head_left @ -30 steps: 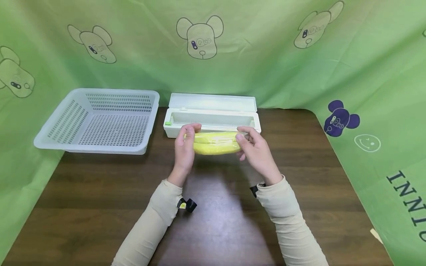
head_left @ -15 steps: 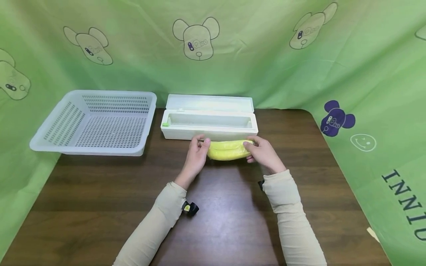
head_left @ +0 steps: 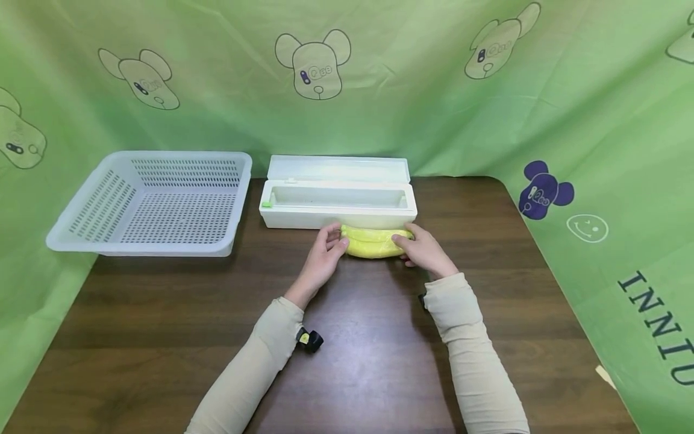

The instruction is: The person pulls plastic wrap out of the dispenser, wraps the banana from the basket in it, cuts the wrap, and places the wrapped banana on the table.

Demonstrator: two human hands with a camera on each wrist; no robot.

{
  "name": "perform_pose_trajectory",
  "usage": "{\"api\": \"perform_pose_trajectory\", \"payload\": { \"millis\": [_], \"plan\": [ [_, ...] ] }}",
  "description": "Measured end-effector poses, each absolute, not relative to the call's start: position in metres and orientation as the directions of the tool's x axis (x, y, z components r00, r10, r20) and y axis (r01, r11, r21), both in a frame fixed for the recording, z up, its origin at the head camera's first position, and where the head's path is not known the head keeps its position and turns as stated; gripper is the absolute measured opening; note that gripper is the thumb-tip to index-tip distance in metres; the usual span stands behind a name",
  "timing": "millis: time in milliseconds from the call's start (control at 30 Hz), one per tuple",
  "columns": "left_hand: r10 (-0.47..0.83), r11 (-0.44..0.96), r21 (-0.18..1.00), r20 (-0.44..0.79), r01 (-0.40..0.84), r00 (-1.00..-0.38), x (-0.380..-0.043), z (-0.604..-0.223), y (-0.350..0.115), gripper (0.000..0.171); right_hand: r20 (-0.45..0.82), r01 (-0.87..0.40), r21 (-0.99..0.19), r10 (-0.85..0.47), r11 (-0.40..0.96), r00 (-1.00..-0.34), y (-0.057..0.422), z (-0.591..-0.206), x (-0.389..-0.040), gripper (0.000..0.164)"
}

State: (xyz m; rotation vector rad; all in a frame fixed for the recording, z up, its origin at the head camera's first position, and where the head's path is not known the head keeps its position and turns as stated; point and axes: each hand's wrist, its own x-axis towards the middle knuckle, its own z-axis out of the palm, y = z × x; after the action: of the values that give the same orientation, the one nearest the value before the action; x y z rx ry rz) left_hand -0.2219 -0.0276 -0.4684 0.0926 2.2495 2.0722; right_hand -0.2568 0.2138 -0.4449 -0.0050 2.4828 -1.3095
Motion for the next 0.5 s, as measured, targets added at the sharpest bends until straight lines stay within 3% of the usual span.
{"api": "perform_pose_trajectory", "payload": {
  "millis": [267, 400, 500],
  "plan": [
    [0.060, 0.162, 0.984, 0.065, 0.074, -0.996, -0.228, -0.458, -0.047, 0.052, -0.155, 0.036, -0.666, -0.091, 0.745, -0.984, 0.218, -0.425, -0.247, 0.067],
    [0.077, 0.336, 0.920, 0.186, 0.201, -0.979, -0.227, -0.441, -0.066, 0.060, 0.008, -0.058, -0.590, -0.066, 0.805, -0.998, 0.209, -0.412, -0.235, 0.065],
    [0.131, 0.535, 0.792, 0.266, 0.294, -0.955, -0.223, -0.429, -0.077, 0.071, 0.182, -0.189, -0.514, -0.109, 0.837, -0.977, 0.195, -0.408, -0.227, 0.075]
  ]
}}
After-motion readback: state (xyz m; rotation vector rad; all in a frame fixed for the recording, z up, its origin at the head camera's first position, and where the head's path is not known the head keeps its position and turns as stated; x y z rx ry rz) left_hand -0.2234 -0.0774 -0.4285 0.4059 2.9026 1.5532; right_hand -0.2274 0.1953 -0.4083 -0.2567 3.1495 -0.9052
